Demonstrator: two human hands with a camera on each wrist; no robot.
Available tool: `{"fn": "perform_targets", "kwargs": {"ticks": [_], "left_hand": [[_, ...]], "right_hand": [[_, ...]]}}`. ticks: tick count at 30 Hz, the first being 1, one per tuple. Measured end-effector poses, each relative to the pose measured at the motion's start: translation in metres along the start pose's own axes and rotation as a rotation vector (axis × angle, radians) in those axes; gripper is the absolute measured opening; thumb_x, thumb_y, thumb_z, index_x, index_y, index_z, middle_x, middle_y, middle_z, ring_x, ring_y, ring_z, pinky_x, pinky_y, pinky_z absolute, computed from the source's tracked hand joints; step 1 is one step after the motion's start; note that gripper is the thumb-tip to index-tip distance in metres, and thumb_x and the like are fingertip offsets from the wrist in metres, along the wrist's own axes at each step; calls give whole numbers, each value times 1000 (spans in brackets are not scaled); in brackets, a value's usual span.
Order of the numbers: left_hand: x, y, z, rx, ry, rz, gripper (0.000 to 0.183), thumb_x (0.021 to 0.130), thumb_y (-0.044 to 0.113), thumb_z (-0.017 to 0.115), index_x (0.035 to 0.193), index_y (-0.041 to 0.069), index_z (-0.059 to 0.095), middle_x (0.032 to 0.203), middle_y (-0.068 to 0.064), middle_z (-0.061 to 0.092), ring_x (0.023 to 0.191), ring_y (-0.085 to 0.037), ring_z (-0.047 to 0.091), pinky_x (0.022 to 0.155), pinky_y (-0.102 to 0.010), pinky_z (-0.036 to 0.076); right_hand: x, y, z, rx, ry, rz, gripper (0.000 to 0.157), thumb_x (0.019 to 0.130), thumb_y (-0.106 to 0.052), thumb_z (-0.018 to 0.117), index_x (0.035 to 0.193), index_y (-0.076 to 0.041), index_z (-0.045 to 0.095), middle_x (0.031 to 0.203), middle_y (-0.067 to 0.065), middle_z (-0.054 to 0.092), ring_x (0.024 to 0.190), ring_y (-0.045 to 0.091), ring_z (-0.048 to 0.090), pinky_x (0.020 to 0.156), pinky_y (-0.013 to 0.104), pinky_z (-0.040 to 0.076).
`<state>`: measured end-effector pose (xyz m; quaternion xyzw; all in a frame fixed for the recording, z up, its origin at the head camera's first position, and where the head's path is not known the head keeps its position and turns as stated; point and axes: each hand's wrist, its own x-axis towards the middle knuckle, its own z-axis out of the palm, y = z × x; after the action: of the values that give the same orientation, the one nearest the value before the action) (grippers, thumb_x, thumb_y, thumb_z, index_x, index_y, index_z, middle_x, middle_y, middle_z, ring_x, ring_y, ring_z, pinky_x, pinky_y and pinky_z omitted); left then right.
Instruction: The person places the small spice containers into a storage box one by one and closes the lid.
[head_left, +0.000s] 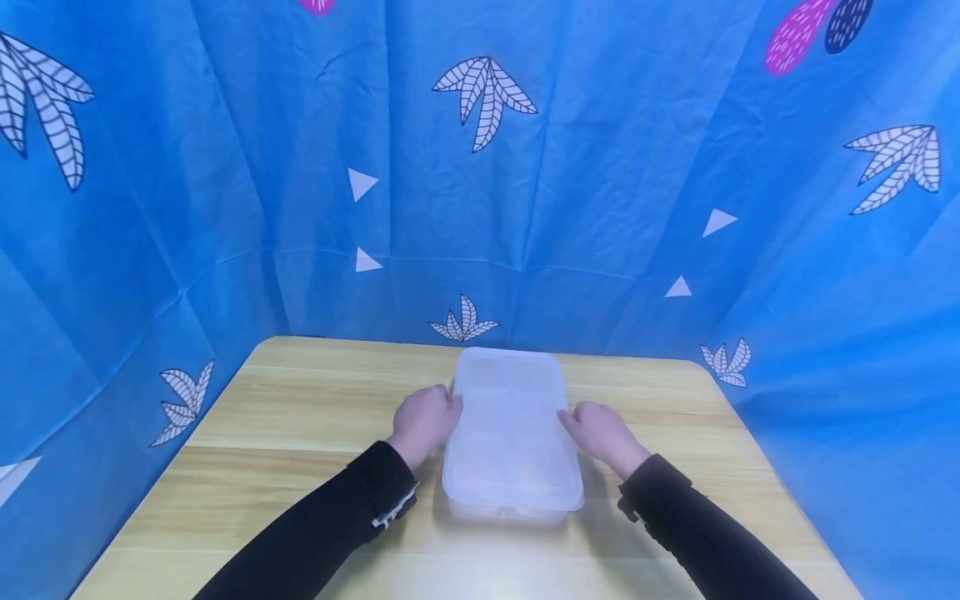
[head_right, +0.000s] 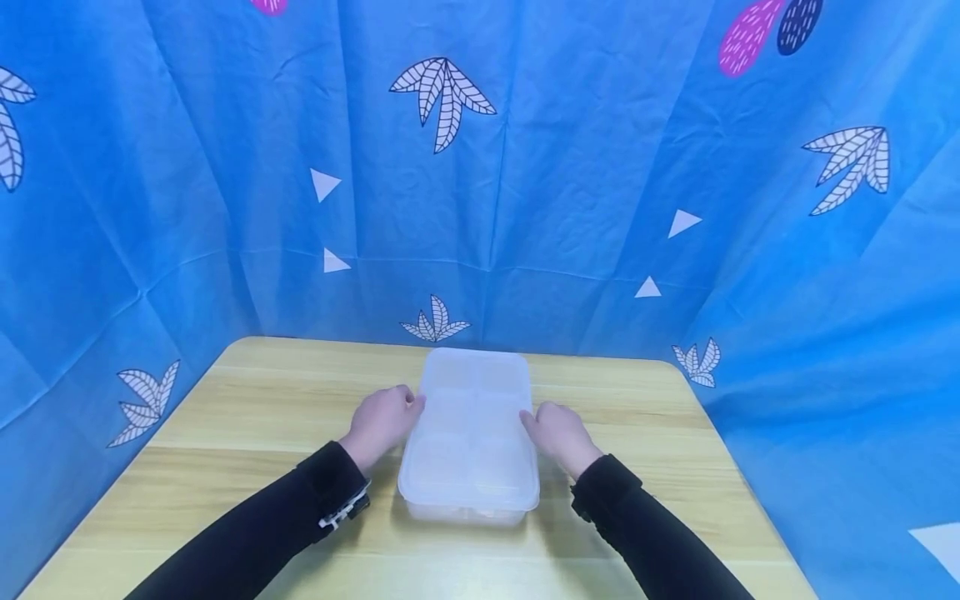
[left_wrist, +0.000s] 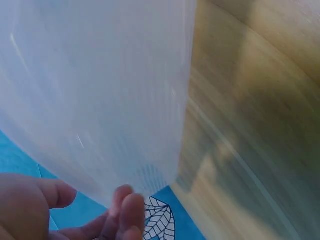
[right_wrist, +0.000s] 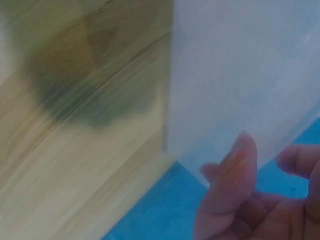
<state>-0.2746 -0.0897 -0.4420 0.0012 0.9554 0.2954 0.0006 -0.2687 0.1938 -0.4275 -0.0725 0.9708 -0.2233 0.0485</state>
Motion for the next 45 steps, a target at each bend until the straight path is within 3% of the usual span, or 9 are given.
{"fn": "perform_targets", "kwargs": {"ticks": [3, 6, 10, 15, 21, 26, 32, 37, 45], "left_hand": [[-2, 3, 4, 36, -19, -24, 39, 104, 39, 46, 84, 8, 59, 69, -6, 55, 60, -23, 54, 51, -34, 40], [-2, 4, 9, 62, -20, -35, 42, 104, 38, 45, 103, 1, 64, 82, -12, 64, 70, -26, 60, 53, -36, 45], [1, 6, 16, 78, -22, -58, 54, 103, 39, 43, 130, -6, 56, 101, -18, 67, 83, -30, 65, 58, -39, 51], [3, 9, 18, 87, -23, -96, 54, 104, 41, 40, 127, -5, 58, 95, -16, 66, 78, -28, 62, 56, -38, 49], [8, 7, 21, 64, -58, -119, 53, 107, 43, 31, 106, 2, 65, 80, -10, 60, 71, -25, 57, 55, -35, 44], [11, 2, 23, -49, -90, -93, 56, 109, 41, 23, 96, 6, 64, 75, -8, 56, 71, -24, 56, 64, -37, 47], [10, -5, 26, -167, -91, -8, 55, 111, 37, 22, 99, 3, 64, 76, -10, 56, 76, -25, 58, 77, -44, 51], [11, -13, 30, -185, -87, 34, 57, 111, 35, 20, 121, 0, 64, 84, -12, 60, 88, -27, 62, 87, -46, 50], [9, -10, 28, -207, -92, 43, 56, 111, 33, 21, 129, -2, 61, 79, -10, 56, 90, -27, 61, 87, -47, 49]], "right_hand": [[9, 1, 7, 10, 10, 25, 42, 105, -35, 46, 90, 1, 62, 76, 9, 59, 68, 24, 56, 63, 39, 49], [17, 2, 14, 31, 20, 64, 49, 106, -38, 41, 109, 7, 58, 89, 15, 63, 79, 30, 62, 73, 45, 53], [25, 4, 21, 28, 47, 98, 59, 107, -38, 36, 129, 16, 46, 105, 27, 64, 94, 42, 65, 83, 53, 54], [30, 3, 23, 9, 45, 120, 63, 108, -34, 30, 139, 20, 36, 121, 37, 58, 106, 49, 61, 90, 58, 52], [34, 1, 22, -28, 30, 104, 57, 109, -31, 24, 130, 15, 52, 117, 32, 62, 103, 45, 62, 90, 55, 52], [35, 3, 25, 19, 33, 89, 57, 110, -31, 22, 124, 11, 58, 110, 26, 64, 98, 40, 63, 88, 52, 53], [33, 7, 32, 127, 38, 91, 60, 111, -34, 19, 125, 11, 56, 116, 26, 63, 105, 41, 62, 94, 55, 50], [35, 8, 33, 175, 16, 80, 62, 111, -36, 18, 131, 13, 52, 121, 28, 61, 108, 42, 61, 95, 55, 50], [35, 13, 32, 198, 2, 65, 60, 111, -36, 19, 126, 9, 56, 101, 16, 63, 88, 29, 63, 88, 49, 53]]}}
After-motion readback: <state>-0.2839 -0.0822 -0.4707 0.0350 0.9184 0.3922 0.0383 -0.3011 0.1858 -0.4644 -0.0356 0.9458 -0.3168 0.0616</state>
